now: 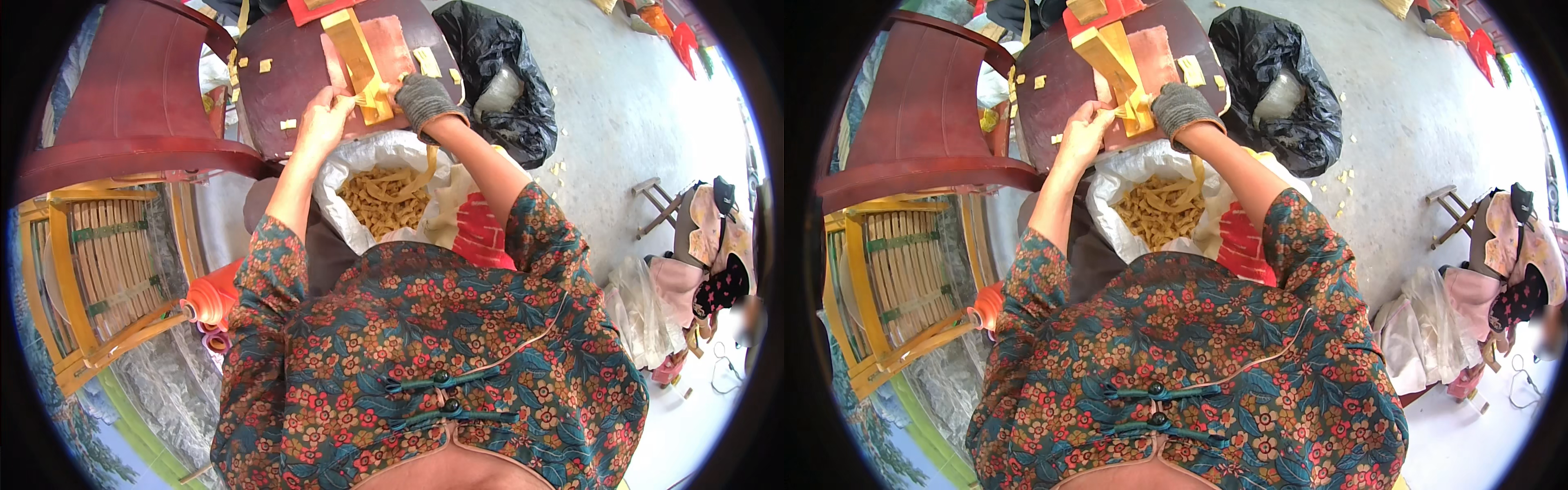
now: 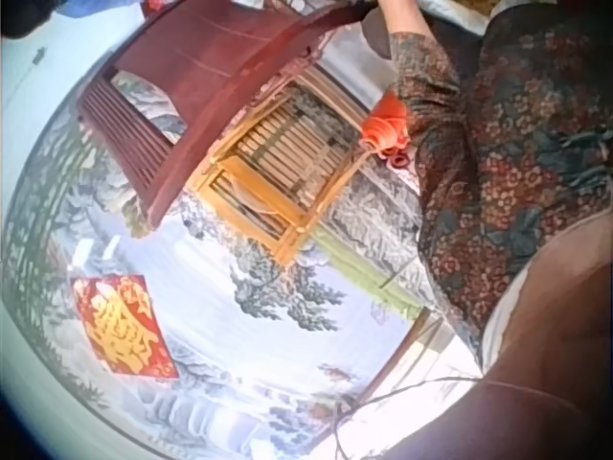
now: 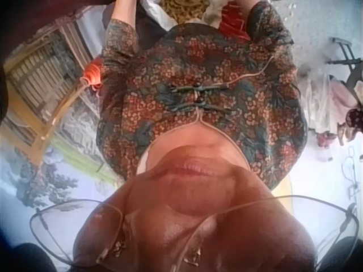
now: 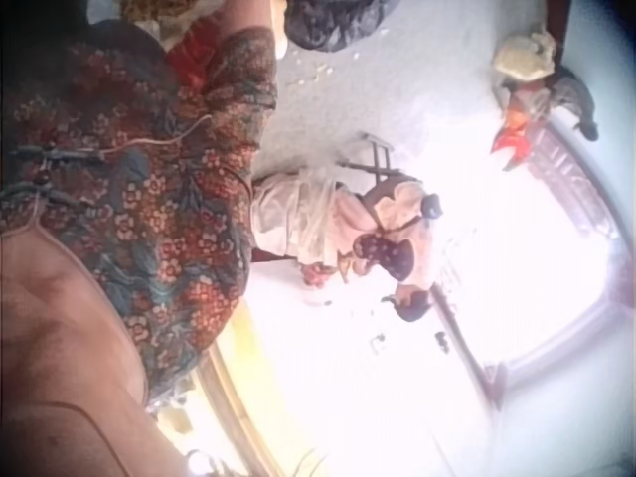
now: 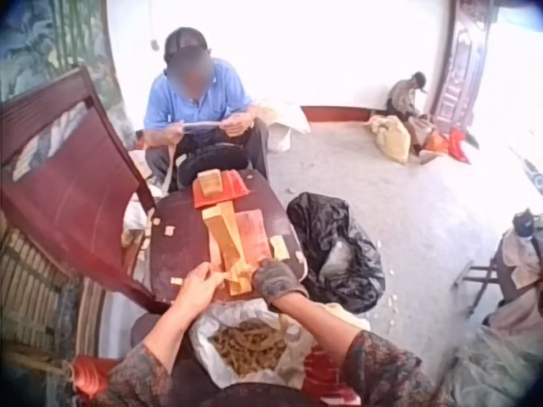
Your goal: The person sits on the floor and repeatedly tears yellow strips from a larger sheet, placing the torn pieces into a white bag. The person also handles a black plastic bag and a white sack during the process.
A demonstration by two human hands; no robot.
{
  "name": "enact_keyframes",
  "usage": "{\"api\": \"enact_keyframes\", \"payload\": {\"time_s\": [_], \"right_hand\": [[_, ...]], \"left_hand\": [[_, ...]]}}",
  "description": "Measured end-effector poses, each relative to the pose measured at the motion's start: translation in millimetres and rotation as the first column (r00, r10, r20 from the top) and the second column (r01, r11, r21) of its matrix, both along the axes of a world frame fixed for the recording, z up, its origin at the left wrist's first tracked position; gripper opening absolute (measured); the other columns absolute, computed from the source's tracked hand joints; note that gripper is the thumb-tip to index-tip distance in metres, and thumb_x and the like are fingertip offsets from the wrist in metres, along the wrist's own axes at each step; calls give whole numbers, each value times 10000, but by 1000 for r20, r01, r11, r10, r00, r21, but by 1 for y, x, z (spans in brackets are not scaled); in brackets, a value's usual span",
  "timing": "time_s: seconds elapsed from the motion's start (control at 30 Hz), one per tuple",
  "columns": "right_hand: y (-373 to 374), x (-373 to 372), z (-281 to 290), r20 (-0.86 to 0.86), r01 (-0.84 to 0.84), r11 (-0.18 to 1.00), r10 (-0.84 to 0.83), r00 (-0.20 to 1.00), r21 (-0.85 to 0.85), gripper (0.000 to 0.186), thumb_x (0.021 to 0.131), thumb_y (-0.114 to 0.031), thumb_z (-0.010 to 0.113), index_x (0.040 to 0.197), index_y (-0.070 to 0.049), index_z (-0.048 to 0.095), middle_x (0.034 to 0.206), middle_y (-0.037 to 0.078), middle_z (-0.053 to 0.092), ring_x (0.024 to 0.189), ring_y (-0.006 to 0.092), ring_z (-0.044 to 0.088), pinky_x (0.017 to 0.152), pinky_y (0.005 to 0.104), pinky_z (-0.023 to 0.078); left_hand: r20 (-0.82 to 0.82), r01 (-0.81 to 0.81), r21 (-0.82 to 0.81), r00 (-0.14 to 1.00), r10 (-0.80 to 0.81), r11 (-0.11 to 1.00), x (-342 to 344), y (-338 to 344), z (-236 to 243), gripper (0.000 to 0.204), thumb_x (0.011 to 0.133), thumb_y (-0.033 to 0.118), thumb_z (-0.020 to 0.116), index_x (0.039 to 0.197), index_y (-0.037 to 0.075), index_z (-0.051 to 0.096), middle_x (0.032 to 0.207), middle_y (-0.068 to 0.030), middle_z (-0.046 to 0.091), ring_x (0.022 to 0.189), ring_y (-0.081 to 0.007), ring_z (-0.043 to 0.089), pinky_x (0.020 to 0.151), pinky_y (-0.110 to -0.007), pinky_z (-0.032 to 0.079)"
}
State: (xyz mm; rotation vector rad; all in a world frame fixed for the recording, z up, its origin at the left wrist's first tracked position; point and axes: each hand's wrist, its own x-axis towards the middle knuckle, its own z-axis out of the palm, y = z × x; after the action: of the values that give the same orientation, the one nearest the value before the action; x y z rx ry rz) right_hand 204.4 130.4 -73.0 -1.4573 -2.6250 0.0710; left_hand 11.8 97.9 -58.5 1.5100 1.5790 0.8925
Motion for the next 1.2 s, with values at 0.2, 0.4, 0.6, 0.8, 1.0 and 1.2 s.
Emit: {"api": "enact_keyframes", "payload": {"time_s": [0.2,0.4,0.6,0.8,1.0,1.2], "right_hand": [[-59,-15,58,-732,112,992,-122,670,-63,187,845,-248,536,910,-83,597,785,128,590,769,273,600,663,379,459],[-115,-27,63,-746,-228,937,348,568,264,190,820,-260,576,927,-106,606,800,122,585,742,286,570,665,400,451],[-138,-30,63,-929,-468,816,-211,303,-338,194,876,-225,541,914,-42,594,760,69,605,717,157,586,661,280,457],[-118,-32,85,-892,-129,959,-180,413,-253,216,899,-224,518,926,-22,590,754,50,609,696,121,571,646,267,470],[-108,-42,72,-854,-253,817,-481,197,-518,262,877,-277,535,829,-20,545,685,77,549,590,159,573,546,288,446],[-117,-61,93,-629,-446,477,-716,303,-757,327,868,-328,519,819,-6,547,687,61,539,475,140,502,483,267,429]], "left_hand": [[100,197,90,973,-206,976,7,-64,13,293,900,212,509,1077,-12,575,1012,-84,588,908,-179,560,829,-297,434],[890,168,-417,273,364,893,34,-105,36,397,949,362,393,1000,-1,545,859,-84,625,696,-123,544,644,-260,456],[936,365,-302,290,201,881,26,-104,39,294,928,247,448,1071,-2,515,880,-55,592,640,-105,525,598,-255,447],[800,292,-304,595,76,907,27,-113,38,233,920,183,415,959,40,594,899,-21,605,778,-168,572,695,-305,455],[77,-65,401,996,38,914,15,-113,58,140,877,43,454,935,6,576,808,-72,618,715,-187,594,671,-292,462],[17,-72,585,997,76,808,-4,-116,65,138,896,119,481,977,30,548,870,-93,578,795,-239,547,717,-331,437]]}}
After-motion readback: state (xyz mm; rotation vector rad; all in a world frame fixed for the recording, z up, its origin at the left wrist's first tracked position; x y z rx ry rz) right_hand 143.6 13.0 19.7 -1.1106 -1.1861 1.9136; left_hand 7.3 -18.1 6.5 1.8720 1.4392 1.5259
